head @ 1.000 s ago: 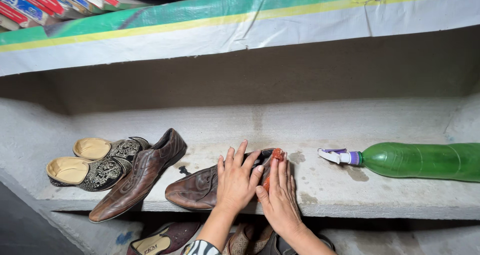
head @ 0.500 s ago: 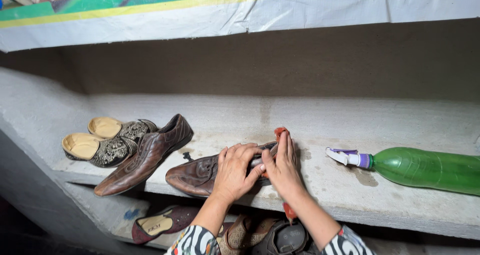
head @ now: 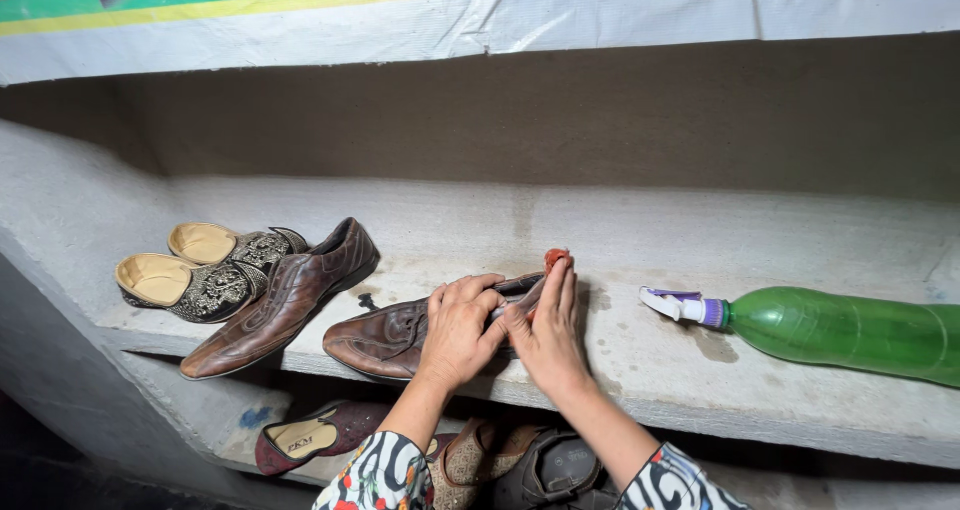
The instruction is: The person cleans a brown leather shoe on a concrete shelf using a spray bottle and a red cloth. They spray the shoe and wipe it repeatedly, focusing on the upper and sides, then place the shoe back on the shelf.
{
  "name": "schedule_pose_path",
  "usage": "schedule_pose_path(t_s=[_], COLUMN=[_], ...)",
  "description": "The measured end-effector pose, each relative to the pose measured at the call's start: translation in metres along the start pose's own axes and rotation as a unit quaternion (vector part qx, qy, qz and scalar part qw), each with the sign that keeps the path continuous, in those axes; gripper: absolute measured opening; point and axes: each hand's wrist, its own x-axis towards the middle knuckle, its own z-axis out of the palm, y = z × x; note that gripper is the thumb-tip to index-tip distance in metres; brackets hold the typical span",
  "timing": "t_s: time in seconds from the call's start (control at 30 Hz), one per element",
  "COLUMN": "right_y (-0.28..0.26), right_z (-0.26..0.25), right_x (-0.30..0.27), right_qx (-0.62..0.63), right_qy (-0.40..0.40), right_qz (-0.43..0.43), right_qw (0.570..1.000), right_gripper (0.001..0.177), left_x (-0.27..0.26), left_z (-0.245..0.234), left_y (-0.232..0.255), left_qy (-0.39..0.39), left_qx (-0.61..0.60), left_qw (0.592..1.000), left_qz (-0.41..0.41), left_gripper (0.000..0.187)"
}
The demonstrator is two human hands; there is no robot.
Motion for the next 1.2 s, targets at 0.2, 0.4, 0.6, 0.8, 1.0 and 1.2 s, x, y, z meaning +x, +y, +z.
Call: schedule_pose_path(t_s=[0.2,0.4,0.6,0.8,1.0,1.2], right_y=[-0.011,-0.024,-0.020,-0.010,-0.026,-0.032], right_z=[0.000,-0.013,-0.041,-0.033,-0.017,-0.003], right_x=[-0.033,-0.014,0.033,0.045,-0.001,-0.049], right_qx=[0.000,0.067,0.179,0.191,-0.048,-0.140], right_qy=[-0.017,-0.056,-0.133,-0.125,-0.052,-0.051], right_qz=[-0.016,0.077,0.234,0.174,0.059,-0.078], right_qw=[1.000,0.993,0.946,0.958,0.996,0.986], right_gripper=[0.115,0.107,0.091,0.089,0.111,0.119], left_x=[0.001,0.001,0.000,0.000,0.000,0.001], left_z=[-0.001,0.001,0.001,0.003,0.007,0.006], left_y=[0.002,-0.001,-0.001,0.002,-0.004,-0.002], left_qy=[-0.003,0.003,-0.006,-0.016,-0.003,-0.008], left_qx=[-0.019,-0.021,-0.002,0.014,0.020,0.005], left_qw=[1.000,1.000,1.000,1.000,1.000,1.000], left_qz=[-0.016,0.001,0.006,-0.014,-0.001,-0.014], left_gripper=[0.040,0.038,0.036,0.037,0.037,0.041])
